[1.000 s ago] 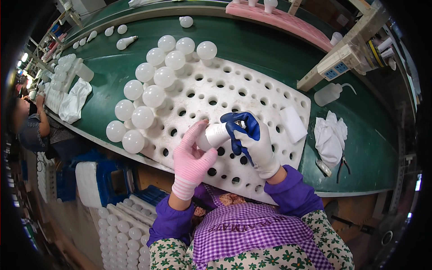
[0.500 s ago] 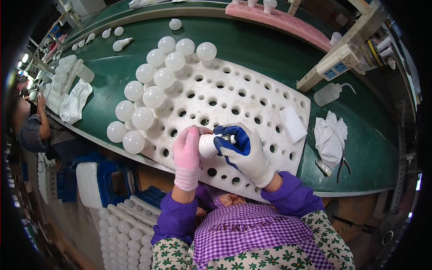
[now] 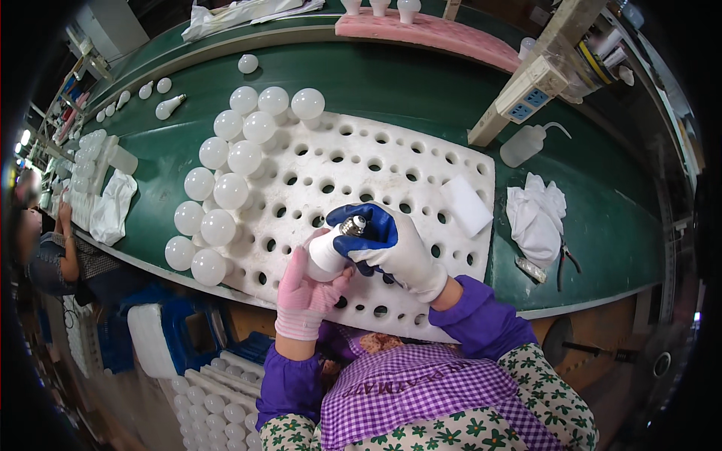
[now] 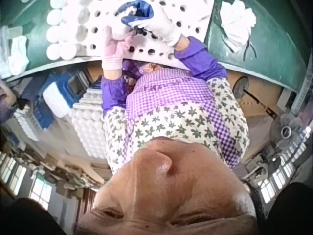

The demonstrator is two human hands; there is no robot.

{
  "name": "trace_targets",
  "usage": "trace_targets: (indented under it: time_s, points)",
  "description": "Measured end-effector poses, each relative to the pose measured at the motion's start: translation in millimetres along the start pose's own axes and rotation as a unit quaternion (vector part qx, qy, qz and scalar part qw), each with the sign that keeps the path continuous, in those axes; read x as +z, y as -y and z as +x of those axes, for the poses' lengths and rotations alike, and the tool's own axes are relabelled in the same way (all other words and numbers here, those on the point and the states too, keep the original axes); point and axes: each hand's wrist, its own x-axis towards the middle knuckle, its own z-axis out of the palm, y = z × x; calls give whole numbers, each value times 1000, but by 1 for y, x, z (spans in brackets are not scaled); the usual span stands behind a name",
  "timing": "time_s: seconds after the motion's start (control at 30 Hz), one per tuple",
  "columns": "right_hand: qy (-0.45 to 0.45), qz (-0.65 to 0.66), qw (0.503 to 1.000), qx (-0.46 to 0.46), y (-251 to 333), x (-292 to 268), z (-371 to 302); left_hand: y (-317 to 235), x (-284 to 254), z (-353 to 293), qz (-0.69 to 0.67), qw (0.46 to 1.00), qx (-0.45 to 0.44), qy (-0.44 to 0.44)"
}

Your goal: The person assembles light bulb components on a production line and places the completed light bulbs into a plastic tray, using pliers to manipulate the components.

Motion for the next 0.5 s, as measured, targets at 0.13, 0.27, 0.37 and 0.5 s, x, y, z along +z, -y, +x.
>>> trace_targets:
  time_s: [0.13, 0.27, 0.37, 0.5]
  points:
    - [-15, 20, 1000, 14, -1, -1, 4, 8, 12, 1, 224, 952, 201, 62]
    - [-16, 61, 998, 13, -8, -6, 7, 12, 23, 3, 512, 789, 339, -29]
    - [3, 67, 998, 12, -9, -9, 12, 2, 25, 5, 459, 854, 237, -62]
    - [7, 40, 998, -37, -4, -22, 25, -10, 20, 23, 150, 989, -11, -17]
